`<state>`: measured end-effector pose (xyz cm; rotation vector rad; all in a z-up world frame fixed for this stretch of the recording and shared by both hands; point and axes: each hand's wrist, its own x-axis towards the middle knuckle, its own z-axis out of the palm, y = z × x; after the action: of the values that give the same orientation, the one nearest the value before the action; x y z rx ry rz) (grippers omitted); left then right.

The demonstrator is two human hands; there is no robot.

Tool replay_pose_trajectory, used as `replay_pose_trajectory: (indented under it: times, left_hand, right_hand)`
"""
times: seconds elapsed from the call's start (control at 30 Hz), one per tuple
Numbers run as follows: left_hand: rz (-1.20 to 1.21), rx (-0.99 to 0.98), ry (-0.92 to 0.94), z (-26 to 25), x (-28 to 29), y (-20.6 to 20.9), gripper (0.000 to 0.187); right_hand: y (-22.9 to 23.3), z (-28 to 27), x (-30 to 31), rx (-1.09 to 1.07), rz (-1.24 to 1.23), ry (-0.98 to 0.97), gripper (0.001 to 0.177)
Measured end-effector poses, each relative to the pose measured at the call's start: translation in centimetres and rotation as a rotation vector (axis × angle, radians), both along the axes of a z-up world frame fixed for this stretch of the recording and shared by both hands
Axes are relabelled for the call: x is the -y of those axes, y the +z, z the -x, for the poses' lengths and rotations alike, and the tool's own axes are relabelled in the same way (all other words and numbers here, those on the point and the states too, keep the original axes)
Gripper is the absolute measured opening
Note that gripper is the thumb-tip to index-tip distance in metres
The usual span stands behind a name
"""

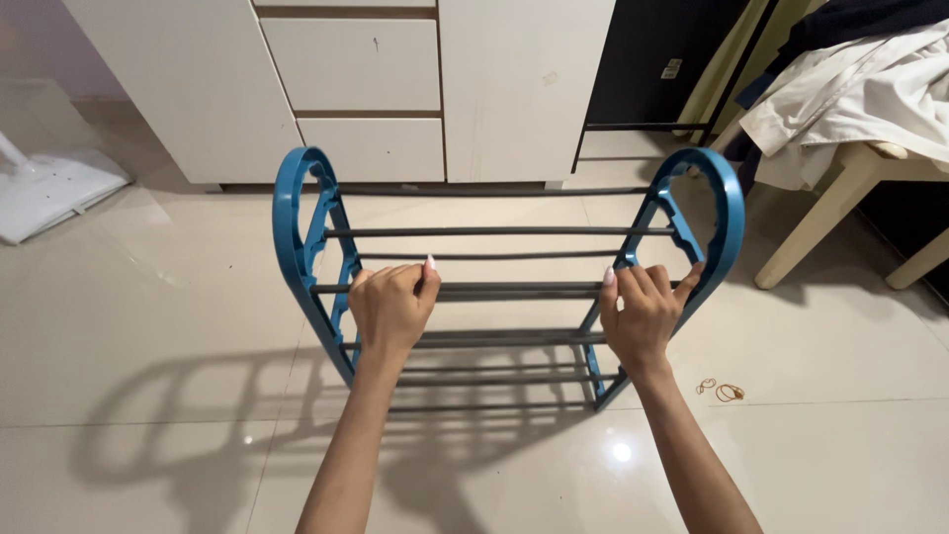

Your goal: The person assembles a blue metal shoe rack by inserting horizontal bars into side frames and adjusting the structure. The person repeatedly lifts, rotates, and aligns the rack to secure the bars in place.

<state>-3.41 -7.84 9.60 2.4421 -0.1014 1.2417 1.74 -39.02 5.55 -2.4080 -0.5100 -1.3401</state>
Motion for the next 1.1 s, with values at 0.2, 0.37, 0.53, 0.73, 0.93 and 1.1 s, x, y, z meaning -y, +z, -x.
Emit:
replay_pose_trajectory:
  times: [0.2,0.37,0.53,0.73,0.93,1.1]
  left_hand:
    - [0.067,-0.28,-0.019,2.1,-0.6,1.4,0.049]
    - [0.14,-0.302,-0.09,3.8,0.7,1.8,0.036]
    - [0.076,-0.175,-0.194,4.7,3.5,1.7,0.028]
    - [0.105,-0.365,-0.226,3.8,3.8,1.8,0.02]
    - [-0.116,-0.289,-0.116,0.7,3.2,2.2,0.046]
    - [-0.135,-0.613,-0.151,0.8,2.8,2.6,0.051]
  right_hand:
    - [1.8,1.8,-0.8,0.014,-0.042,0.098,0.038]
    - [3.8,2.7,-1.4,-0.069,-0.033,0.103,0.049]
    - [5.0,4.2,-3.9,-0.171,-0.001,0.25,0.036]
    - [5.3,5.0,-7.6,-0.309,0.022,0.326,0.032]
    - [7.1,1.5,-7.0,-0.301,0.11,0.188,0.029]
    - [8.1,0.1,-5.2,-0.776,0.203,0.125,0.045]
